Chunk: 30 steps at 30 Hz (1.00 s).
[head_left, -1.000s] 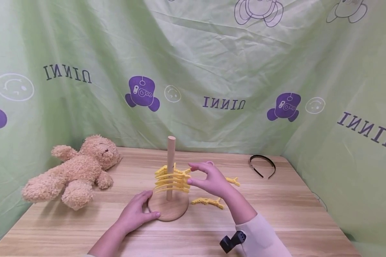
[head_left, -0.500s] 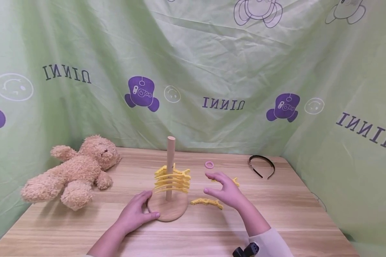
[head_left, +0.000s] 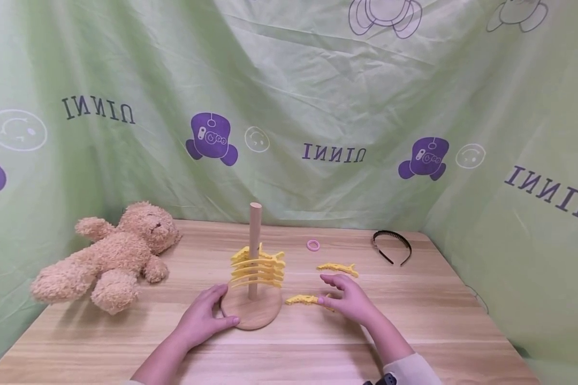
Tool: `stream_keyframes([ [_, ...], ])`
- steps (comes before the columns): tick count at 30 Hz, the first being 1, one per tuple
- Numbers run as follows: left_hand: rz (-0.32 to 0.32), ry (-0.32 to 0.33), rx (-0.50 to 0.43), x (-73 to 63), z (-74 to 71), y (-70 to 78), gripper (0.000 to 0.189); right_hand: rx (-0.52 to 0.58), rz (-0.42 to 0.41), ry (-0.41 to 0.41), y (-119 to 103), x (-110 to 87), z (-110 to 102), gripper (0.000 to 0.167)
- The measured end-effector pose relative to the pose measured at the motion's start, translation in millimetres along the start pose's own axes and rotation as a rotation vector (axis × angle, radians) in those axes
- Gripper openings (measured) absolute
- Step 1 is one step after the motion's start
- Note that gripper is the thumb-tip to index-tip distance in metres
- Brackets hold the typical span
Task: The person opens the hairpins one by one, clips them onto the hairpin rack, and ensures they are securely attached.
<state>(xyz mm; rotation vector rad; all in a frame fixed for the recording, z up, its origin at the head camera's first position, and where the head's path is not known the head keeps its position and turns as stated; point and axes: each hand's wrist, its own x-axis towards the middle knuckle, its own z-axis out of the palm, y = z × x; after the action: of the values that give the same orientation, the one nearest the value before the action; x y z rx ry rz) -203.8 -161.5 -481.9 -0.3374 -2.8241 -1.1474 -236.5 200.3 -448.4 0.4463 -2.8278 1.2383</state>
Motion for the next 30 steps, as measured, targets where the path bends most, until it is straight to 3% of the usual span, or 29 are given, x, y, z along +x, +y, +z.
stream_keyframes([
  [12,0.002,0.003,0.003,0.9,1.1,-0.3,0.091,-0.031,0.006,-0.059,26,-5.5,-1,0.066],
  [30,0.002,0.003,0.004,0.6,0.3,-0.2,0.091,-0.105,-0.032,-0.057,32,-5.1,-1,0.047],
])
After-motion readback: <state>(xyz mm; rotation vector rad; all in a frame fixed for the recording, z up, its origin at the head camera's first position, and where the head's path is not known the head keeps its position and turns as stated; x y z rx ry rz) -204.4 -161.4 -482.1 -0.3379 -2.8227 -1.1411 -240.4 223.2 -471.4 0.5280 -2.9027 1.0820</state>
